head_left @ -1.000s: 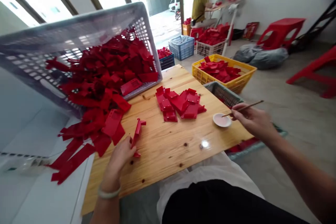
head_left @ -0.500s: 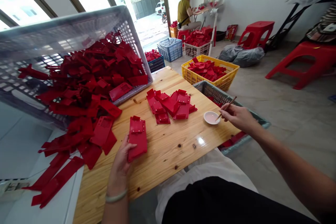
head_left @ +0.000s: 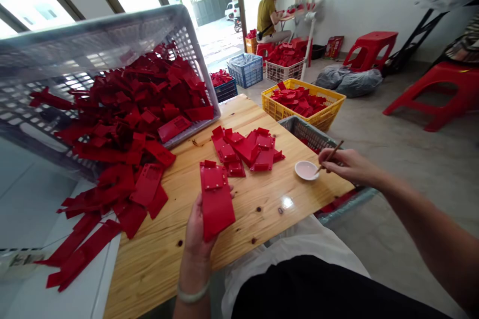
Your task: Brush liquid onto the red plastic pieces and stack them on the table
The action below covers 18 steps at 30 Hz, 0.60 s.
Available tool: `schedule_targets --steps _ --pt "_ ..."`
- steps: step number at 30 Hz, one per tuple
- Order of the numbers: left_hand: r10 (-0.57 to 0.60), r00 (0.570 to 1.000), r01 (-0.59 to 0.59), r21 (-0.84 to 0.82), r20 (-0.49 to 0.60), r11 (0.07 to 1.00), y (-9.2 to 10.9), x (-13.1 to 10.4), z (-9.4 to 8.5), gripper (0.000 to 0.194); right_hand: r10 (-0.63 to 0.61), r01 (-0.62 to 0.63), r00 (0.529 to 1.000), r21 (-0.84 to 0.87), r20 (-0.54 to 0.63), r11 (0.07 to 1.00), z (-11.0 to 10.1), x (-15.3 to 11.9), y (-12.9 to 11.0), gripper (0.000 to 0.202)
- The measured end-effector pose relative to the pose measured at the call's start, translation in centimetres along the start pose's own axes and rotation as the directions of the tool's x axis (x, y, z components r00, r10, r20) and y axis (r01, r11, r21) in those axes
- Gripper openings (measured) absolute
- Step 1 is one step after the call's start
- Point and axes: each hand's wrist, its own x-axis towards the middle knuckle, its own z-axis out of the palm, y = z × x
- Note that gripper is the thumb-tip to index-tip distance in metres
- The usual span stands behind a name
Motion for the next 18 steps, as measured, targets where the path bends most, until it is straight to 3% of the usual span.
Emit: schedule_targets --steps 5,7,11,14,18 --pt "-0.02 0.999 0.018 0.048 0.035 0.999 -2.2 -2.7 1.8 0.063 -0.089 0.11 0.98 0.111 -0.179 0.988 0.6 -0.7 -0.7 0.028" --pt "-0.003 0.999 0.001 0.065 0.032 0.998 -3.0 -3.5 2.7 0.07 -0.098 0.152 0.957 0.186 -0.273 0.971 1.3 -1.6 -2.9 0.023" --pt "0.017 1.0 -0.017 0.113 -0.003 0.993 -4.5 -4.7 4.7 0.084 -0.089 0.205 0.926 0.292 -0.366 0.934 3.6 -4.4 -10.0 0.015" --pt "0.089 0.996 -0.085 0.128 -0.027 0.988 -5.4 -5.0 5.9 0.092 -0.276 0.378 0.896 0.272 -0.349 0.885 5.7 -5.4 -14.4 0.017" --pt "0.137 0.99 -0.132 0.175 -0.019 0.976 -6.0 -5.2 6.5 0.096 -0.459 0.534 0.826 0.196 -0.326 0.822 7.6 -5.0 -16.7 0.024"
